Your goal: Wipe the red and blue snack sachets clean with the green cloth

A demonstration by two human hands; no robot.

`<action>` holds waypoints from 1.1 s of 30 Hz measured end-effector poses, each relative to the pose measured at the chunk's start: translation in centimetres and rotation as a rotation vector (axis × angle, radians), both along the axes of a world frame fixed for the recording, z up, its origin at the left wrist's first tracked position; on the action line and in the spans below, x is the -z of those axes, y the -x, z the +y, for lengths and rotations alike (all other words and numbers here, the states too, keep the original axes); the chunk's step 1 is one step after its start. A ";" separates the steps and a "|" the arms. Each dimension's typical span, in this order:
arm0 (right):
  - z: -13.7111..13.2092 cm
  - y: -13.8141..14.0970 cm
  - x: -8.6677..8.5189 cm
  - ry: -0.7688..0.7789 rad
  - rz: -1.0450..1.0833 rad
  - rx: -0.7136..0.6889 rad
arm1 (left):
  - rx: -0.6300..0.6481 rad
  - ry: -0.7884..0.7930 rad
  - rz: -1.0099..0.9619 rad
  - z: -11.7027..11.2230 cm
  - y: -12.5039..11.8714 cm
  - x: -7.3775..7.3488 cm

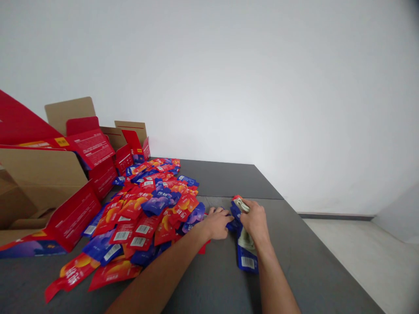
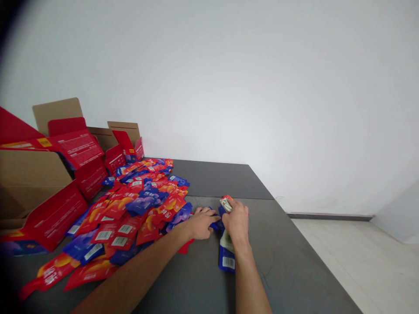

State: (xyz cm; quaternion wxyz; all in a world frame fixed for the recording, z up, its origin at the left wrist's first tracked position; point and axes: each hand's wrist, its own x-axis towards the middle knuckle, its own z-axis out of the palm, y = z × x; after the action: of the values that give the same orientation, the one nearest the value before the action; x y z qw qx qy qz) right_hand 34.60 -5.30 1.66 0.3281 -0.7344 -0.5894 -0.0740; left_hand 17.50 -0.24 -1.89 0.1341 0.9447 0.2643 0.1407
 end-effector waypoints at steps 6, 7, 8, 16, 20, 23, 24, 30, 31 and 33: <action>-0.3 0.6 -0.9 -0.083 0.065 -0.002 | -0.058 -0.042 -0.119 -0.3 1.6 -1.7; -0.4 0.7 -1.1 -0.100 0.078 0.003 | -0.081 -0.022 -0.177 -0.3 2.0 -2.2; -0.4 0.8 -1.3 -0.119 0.091 0.009 | -0.113 0.003 -0.245 -0.3 2.4 -2.6; -0.7 3.6 -2.3 -0.308 0.193 -0.147 | -0.405 0.589 -0.955 -1.8 6.4 -4.1; -1.3 6.3 -2.6 -0.345 0.181 -0.314 | -0.364 1.124 -1.157 -2.6 7.9 -3.3; -1.8 8.0 -2.8 -0.330 0.139 -0.433 | -0.342 1.332 -1.243 -3.1 8.5 -3.3; -1.9 8.4 -2.7 -0.319 0.121 -0.462 | -0.312 1.375 -1.262 -3.2 8.6 -3.5; -1.7 9.3 -2.0 -0.262 0.045 -0.550 | -0.156 1.464 -1.276 -3.3 9.5 -4.9; -1.7 9.5 -1.8 -0.246 0.039 -0.570 | -0.152 1.488 -1.281 -3.3 9.6 -5.1; -1.7 10.0 -1.6 -0.216 0.023 -0.638 | -0.151 1.546 -1.294 -3.2 9.8 -5.6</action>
State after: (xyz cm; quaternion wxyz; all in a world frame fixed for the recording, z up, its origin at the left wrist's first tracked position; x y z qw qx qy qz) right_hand 24.59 -7.02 3.24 0.4171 -0.4749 -0.7746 -0.0213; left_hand 7.69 -3.48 3.66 0.8177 0.3220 0.2186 0.4242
